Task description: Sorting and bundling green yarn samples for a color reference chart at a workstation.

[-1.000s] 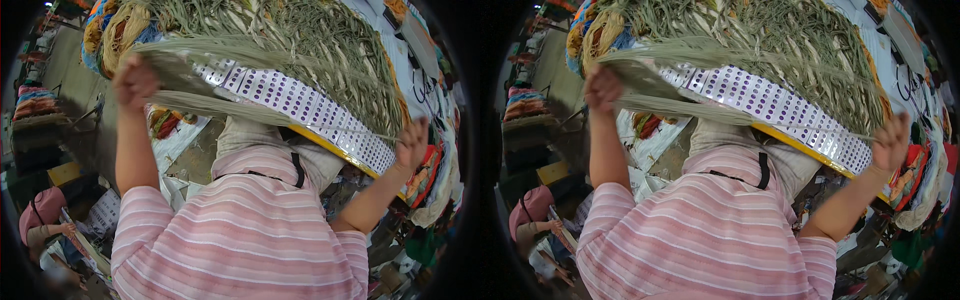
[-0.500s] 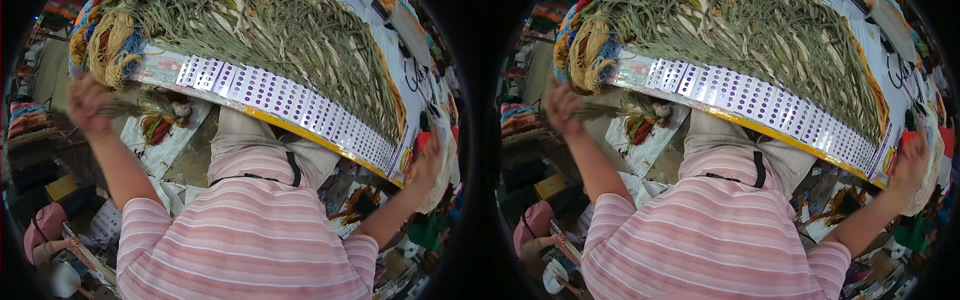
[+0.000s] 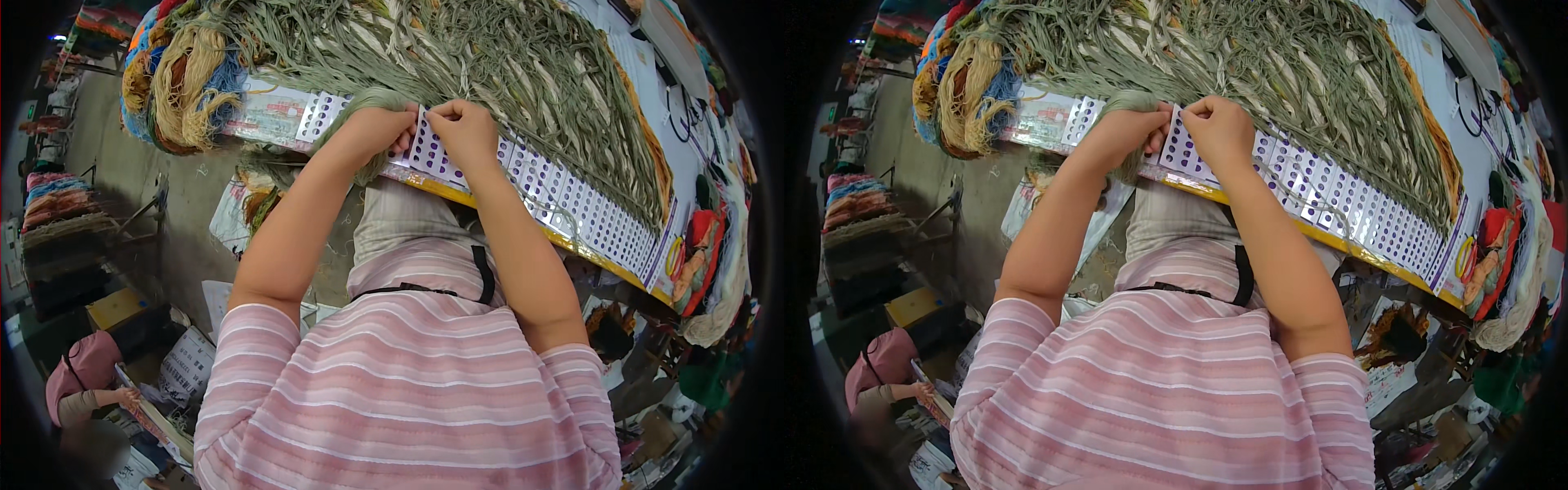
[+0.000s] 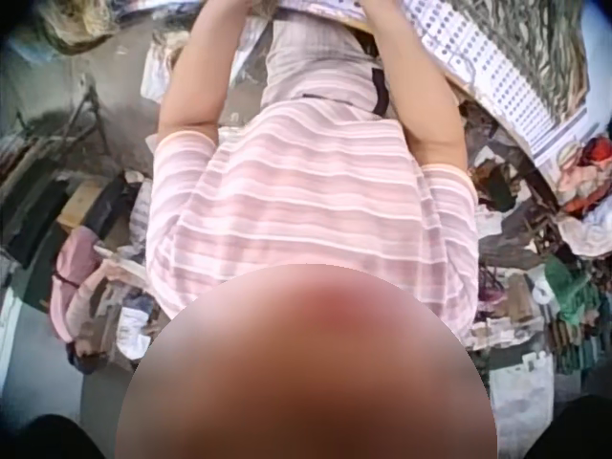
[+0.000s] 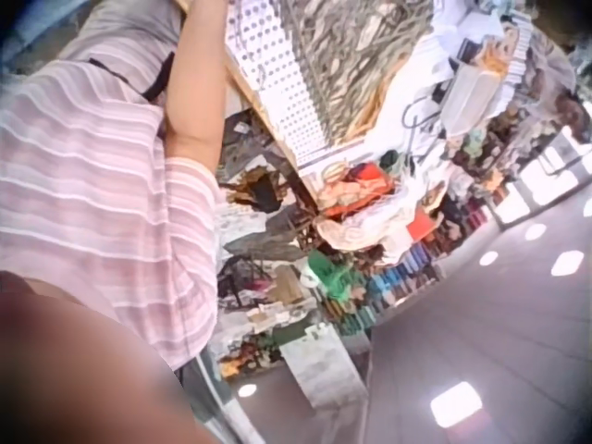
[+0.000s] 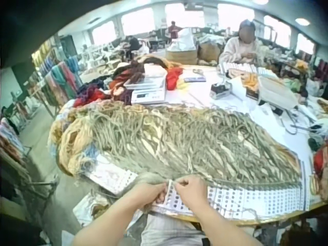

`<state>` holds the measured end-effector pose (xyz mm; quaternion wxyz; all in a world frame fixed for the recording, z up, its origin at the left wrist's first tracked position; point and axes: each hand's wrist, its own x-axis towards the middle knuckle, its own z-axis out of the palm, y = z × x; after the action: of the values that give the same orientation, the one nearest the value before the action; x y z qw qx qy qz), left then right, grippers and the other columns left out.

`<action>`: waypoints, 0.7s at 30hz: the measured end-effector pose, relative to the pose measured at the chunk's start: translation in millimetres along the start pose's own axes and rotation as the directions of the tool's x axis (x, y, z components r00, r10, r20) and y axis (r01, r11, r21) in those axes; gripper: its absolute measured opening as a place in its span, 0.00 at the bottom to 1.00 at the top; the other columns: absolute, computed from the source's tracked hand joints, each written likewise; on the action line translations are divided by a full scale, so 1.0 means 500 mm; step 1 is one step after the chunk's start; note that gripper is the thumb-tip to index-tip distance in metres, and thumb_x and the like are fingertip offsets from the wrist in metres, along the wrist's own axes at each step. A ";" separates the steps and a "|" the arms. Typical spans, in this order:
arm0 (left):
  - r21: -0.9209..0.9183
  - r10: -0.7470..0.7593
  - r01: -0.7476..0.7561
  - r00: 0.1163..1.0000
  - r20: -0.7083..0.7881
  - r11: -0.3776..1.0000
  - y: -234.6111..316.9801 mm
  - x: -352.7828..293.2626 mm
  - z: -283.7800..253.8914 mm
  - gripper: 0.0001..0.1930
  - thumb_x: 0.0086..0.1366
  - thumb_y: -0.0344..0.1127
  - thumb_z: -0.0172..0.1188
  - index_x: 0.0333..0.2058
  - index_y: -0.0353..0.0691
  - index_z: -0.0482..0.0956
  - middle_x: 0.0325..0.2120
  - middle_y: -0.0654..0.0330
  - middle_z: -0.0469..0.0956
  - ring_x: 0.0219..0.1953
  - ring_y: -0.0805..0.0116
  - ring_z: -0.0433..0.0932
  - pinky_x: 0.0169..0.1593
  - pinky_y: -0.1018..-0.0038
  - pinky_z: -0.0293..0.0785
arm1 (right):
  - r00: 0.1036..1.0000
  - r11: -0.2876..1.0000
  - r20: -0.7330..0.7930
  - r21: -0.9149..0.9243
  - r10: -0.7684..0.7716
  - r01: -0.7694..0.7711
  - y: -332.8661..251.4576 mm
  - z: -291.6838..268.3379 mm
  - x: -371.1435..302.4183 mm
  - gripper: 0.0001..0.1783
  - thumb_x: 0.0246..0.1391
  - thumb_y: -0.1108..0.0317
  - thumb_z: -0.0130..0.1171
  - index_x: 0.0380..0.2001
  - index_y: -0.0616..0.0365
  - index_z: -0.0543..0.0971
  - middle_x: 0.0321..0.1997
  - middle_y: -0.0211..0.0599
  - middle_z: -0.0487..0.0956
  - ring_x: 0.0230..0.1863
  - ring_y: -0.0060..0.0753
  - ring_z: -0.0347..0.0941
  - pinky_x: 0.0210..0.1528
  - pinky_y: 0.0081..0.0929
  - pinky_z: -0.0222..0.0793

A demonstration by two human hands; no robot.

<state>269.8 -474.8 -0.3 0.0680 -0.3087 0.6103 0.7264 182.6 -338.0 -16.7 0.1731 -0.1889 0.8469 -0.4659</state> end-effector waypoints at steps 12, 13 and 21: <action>0.052 0.158 -0.153 0.982 -0.102 0.987 0.006 0.013 0.010 0.05 0.61 0.32 0.55 0.30 0.38 0.77 0.14 0.67 0.71 0.15 0.78 0.67 0.18 0.80 0.61 | 0.993 0.975 0.082 0.209 -0.090 0.071 0.033 -0.009 -0.022 0.10 0.44 0.72 0.59 0.33 0.57 0.83 0.35 0.36 0.79 0.34 0.37 0.76 0.39 0.30 0.71; 0.156 0.267 -0.237 0.938 -0.220 0.959 0.015 0.007 0.009 0.05 0.60 0.32 0.56 0.32 0.38 0.77 0.14 0.67 0.71 0.15 0.78 0.67 0.18 0.80 0.61 | 0.984 0.982 0.038 0.090 -0.173 0.169 0.032 -0.009 -0.024 0.11 0.45 0.74 0.58 0.34 0.59 0.82 0.35 0.36 0.79 0.33 0.33 0.75 0.38 0.27 0.71; -0.516 0.250 -0.337 0.940 -0.232 0.787 0.071 0.005 -0.149 0.07 0.64 0.35 0.51 0.30 0.38 0.70 0.21 0.63 0.71 0.28 0.68 0.74 0.33 0.72 0.73 | 0.949 0.793 0.075 -0.533 -0.305 0.297 -0.012 -0.020 -0.043 0.05 0.47 0.72 0.58 0.30 0.58 0.79 0.33 0.38 0.74 0.37 0.44 0.73 0.38 0.38 0.69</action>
<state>278.1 -553.2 23.6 -0.1837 -0.2701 0.4203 0.8465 197.5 -323.3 -4.2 0.0308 -0.3584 0.9036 -0.2327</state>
